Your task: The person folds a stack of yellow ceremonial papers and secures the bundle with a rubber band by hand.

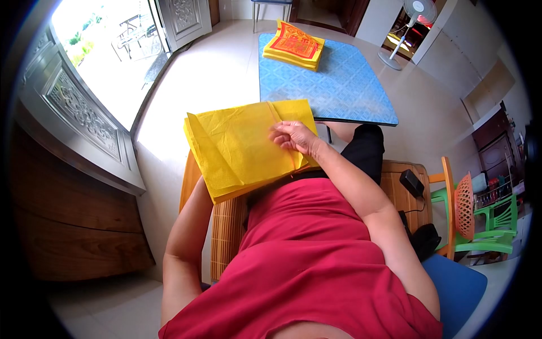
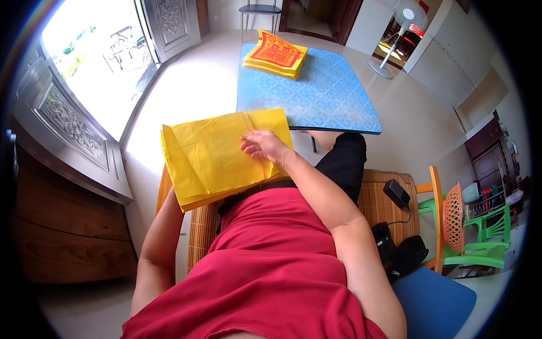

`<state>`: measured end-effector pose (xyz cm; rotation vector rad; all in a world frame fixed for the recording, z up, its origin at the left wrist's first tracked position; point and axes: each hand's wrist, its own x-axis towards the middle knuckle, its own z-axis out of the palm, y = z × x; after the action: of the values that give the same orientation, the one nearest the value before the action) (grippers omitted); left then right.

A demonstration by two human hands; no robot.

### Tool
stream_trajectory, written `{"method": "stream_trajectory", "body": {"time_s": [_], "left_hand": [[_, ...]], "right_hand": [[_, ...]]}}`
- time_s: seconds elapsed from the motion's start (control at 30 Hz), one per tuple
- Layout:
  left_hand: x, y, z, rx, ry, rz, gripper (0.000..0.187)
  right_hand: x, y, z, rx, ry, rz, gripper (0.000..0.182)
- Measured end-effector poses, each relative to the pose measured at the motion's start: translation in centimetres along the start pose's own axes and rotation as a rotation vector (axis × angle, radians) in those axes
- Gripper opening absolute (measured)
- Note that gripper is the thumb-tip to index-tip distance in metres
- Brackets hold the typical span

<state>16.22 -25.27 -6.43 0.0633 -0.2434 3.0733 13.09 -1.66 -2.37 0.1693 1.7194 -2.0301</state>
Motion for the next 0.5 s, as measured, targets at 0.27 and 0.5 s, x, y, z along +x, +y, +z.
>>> {"method": "stream_trajectory", "body": {"time_s": [0.27,0.5], "left_hand": [[0.2,-0.16,-0.1,-0.022,0.007,0.018,0.067],[0.31,-0.12,-0.16,-0.04,0.012,0.034,0.067]], "right_hand": [[-0.5,-0.24,0.28,-0.021,0.004,-0.014,0.028],[-0.49,-0.18,0.26,-0.026,0.002,-0.017,0.029]]}}
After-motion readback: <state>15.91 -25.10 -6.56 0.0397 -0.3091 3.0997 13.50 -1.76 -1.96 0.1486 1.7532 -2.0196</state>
